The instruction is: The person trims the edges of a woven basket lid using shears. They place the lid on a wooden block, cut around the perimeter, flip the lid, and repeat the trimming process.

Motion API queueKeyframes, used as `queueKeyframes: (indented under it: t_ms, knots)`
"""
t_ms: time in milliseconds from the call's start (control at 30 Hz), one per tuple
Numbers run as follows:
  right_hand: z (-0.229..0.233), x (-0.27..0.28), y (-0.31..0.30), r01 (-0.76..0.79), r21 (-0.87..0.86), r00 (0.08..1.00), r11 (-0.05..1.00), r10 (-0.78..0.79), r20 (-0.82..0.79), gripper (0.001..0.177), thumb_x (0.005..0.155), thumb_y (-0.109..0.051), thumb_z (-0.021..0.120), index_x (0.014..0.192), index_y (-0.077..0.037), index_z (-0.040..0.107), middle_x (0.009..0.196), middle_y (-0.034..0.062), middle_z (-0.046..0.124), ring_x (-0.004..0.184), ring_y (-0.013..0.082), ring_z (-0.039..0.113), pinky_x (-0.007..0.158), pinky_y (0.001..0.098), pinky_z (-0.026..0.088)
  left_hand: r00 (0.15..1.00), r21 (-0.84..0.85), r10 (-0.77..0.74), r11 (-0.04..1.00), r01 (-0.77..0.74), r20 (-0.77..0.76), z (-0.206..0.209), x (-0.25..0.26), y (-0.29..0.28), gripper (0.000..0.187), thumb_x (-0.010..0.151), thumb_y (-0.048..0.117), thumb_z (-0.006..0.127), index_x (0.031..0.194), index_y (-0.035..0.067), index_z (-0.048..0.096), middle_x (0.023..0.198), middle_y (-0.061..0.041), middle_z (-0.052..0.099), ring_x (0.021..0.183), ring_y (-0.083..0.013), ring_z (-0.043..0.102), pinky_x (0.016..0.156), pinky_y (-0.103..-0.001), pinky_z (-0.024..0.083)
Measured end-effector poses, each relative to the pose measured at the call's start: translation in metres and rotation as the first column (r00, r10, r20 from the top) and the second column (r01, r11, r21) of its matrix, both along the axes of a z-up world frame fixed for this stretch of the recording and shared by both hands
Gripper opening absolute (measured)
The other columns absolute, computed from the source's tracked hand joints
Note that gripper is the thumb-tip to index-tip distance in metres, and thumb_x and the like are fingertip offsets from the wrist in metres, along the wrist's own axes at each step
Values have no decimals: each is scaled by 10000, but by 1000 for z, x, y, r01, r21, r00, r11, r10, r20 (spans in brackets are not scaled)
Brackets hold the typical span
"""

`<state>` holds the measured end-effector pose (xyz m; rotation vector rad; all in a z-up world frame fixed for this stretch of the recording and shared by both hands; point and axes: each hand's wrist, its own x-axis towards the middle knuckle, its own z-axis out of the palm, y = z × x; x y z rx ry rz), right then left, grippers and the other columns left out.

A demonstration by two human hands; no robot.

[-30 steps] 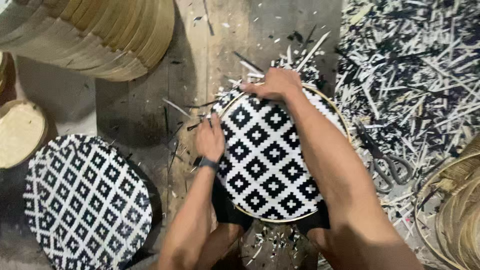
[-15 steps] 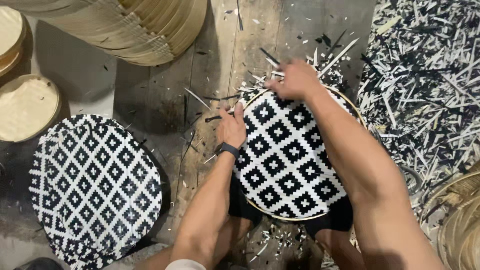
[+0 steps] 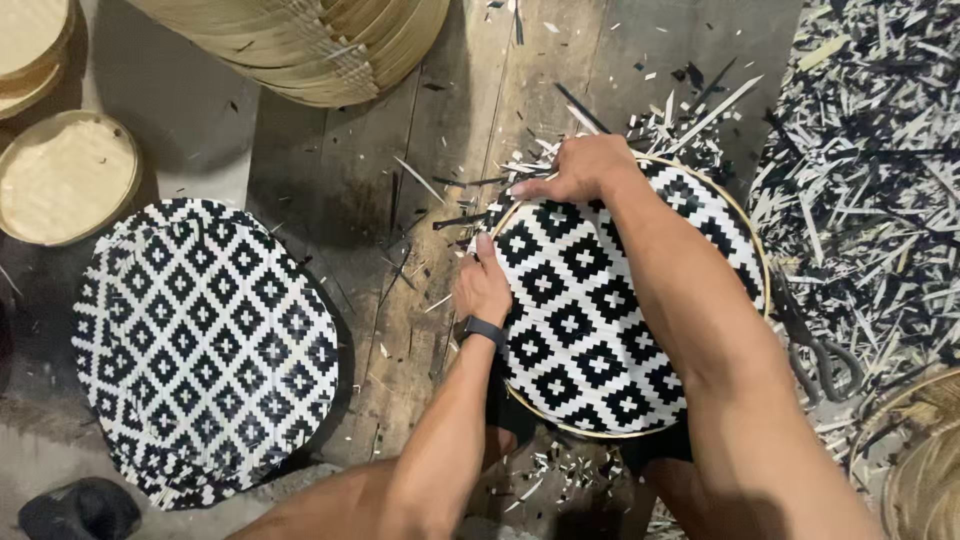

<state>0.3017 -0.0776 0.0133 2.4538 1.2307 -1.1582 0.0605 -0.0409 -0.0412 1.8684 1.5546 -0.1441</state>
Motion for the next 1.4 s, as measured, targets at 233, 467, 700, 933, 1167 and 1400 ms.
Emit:
queueKeyframes:
  t_ms: [233, 467, 700, 933, 1167, 1400]
  knots:
    - [-7, -1, 6, 20, -32, 1000, 999, -19, 17, 1088, 629, -1056, 408, 884, -88, 835, 994, 126, 785, 987, 297, 742, 868, 433, 562, 999, -52, 1, 999, -3, -47, -3, 1, 9, 980, 974, 747, 175, 1196, -75, 660, 1088, -370, 680, 1075, -525, 636, 944, -584, 473]
    - [-1, -11, 12, 46, -54, 999, 997, -45, 29, 1044, 701, -1017, 406, 957, -100, 835, 1068, 129, 785, 1023, 290, 742, 899, 432, 568, 1000, -92, 28, 995, -28, -7, -13, -1, 18, 959, 948, 758, 175, 1129, 5, 741, 1155, -300, 691, 1116, -493, 631, 977, -571, 460]
    - [2, -8, 13, 61, -91, 998, 994, -60, 13, 1041, 708, -1005, 423, 1075, -115, 820, 1187, 109, 750, 1145, 286, 697, 973, 431, 541, 999, -131, 1, 991, 4, 35, -23, -5, 21, 944, 950, 744, 138, 1181, 61, 748, 1170, -285, 697, 1156, -483, 619, 1009, -555, 449]
    - [-38, -15, -49, 159, 688, 933, 708, -336, 130, 605, 924, -637, 658, 1111, -72, 763, 1104, 232, 747, 1061, 395, 680, 994, 497, 498, 994, -24, 50, 999, -48, 96, -50, -3, 19, 855, 967, 714, 240, 1133, 65, 769, 1152, -283, 702, 1132, -488, 626, 996, -551, 467]
    - [-58, -47, -287, 895, 425, 169, 140, -985, -32, 591, 1019, -464, 439, 1170, 62, 664, 1200, 320, 639, 1166, 480, 582, 1006, 507, 448, 999, -9, 44, 999, -44, 3, -38, 1, 10, 824, 964, 685, 232, 1077, 63, 761, 1094, -262, 720, 1049, -491, 652, 928, -572, 493]
    - [-81, -52, -278, 961, 271, 56, 57, -998, 10, 758, 1050, -554, 288, 1242, 84, 650, 1286, 354, 603, 1226, 509, 568, 1071, 522, 418, 998, 13, -34, 999, 34, 53, -17, 5, 10, 876, 980, 682, 165, 1111, 29, 734, 1131, -271, 697, 1053, -510, 623, 926, -592, 465]
